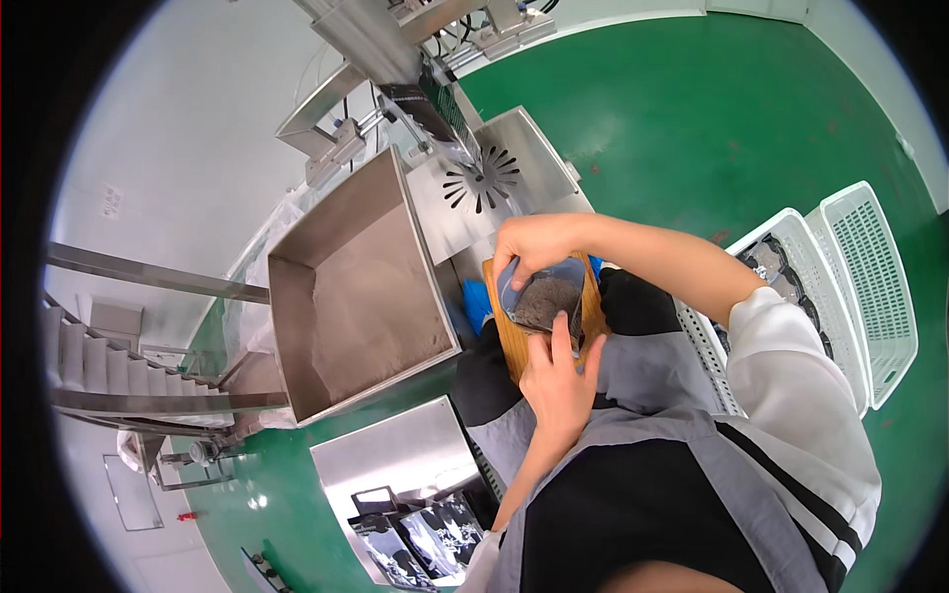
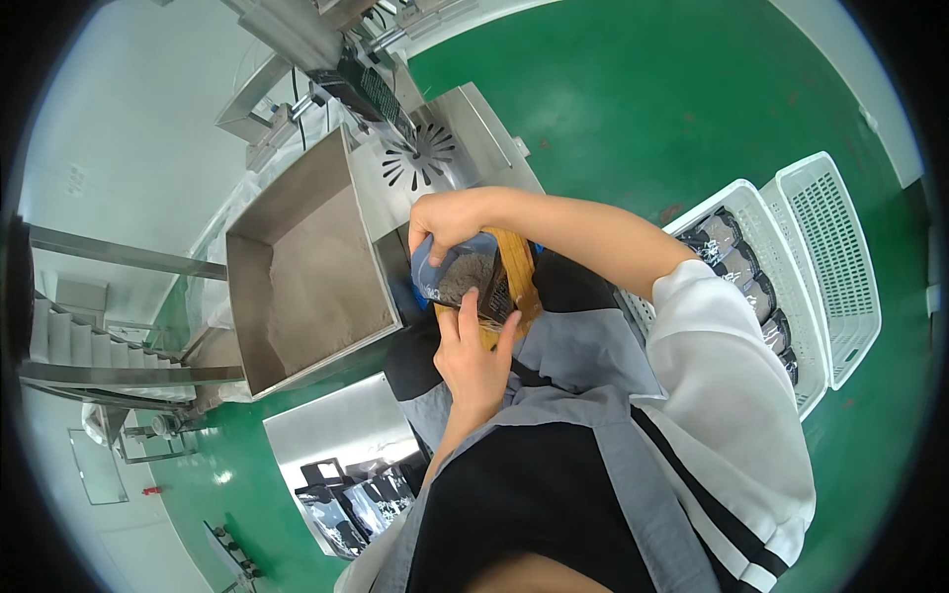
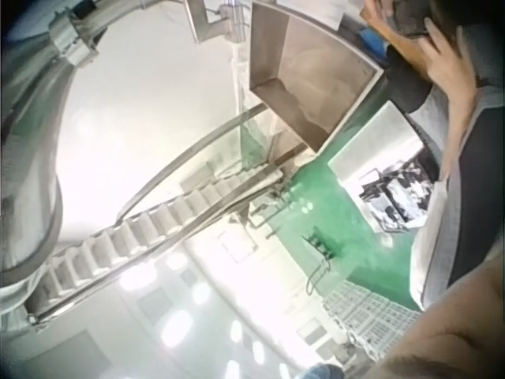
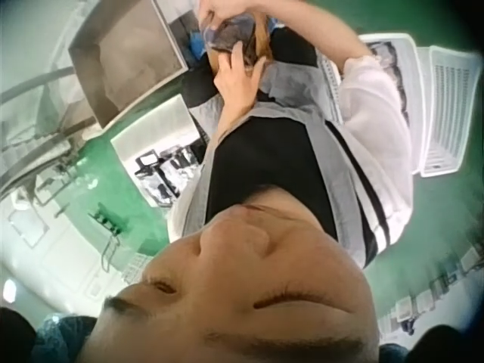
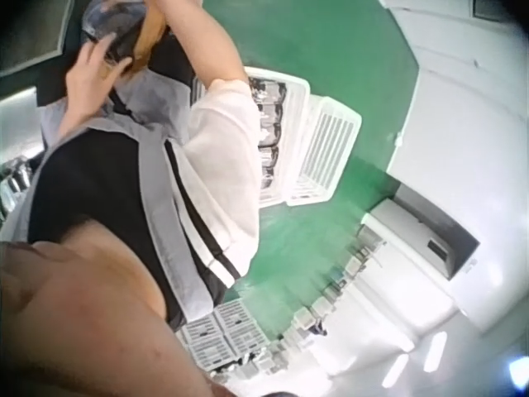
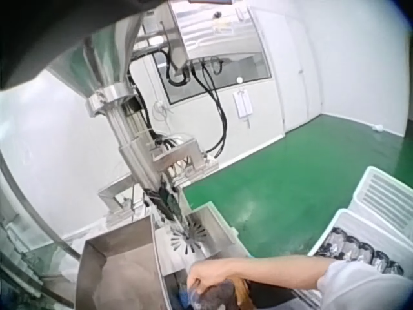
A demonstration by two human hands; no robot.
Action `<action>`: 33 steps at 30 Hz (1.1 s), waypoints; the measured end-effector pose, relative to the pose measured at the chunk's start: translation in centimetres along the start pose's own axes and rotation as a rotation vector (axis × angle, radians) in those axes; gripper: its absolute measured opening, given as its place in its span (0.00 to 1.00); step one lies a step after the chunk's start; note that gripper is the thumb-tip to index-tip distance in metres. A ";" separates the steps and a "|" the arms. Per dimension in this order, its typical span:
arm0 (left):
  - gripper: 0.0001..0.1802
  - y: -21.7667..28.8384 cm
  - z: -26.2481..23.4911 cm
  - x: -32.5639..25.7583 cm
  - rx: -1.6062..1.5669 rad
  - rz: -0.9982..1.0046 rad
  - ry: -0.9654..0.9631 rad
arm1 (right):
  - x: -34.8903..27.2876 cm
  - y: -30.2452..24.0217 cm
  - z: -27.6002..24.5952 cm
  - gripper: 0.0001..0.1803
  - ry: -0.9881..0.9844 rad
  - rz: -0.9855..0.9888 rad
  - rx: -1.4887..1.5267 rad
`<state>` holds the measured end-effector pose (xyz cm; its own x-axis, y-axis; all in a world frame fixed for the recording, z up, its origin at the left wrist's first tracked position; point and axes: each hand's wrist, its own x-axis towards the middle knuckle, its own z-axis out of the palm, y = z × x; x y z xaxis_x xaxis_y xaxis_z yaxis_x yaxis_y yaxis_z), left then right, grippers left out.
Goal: Preparing and filling product pouches with powder using an industrial machine and a scoop.
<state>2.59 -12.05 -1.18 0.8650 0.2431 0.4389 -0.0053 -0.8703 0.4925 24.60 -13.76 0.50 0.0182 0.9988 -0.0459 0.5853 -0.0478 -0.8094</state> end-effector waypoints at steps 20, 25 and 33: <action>0.09 -12.3 1.1 -3.3 -0.640 -0.213 0.156 | -6.3 2.8 9.0 0.13 0.546 0.140 0.335; 0.07 -12.6 2.2 -3.0 -0.738 -0.379 0.167 | -5.3 5.4 10.9 0.06 0.742 0.023 0.259; 0.09 -12.5 2.2 -2.7 -1.361 -0.547 0.394 | -2.1 4.4 14.3 0.07 1.127 -0.143 1.287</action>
<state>1.39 -2.76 -10.21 0.7302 0.6823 0.0359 -0.3733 0.3545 0.8573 15.58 -16.21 -11.31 0.8752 0.4837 0.0095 -0.3351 0.6202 -0.7093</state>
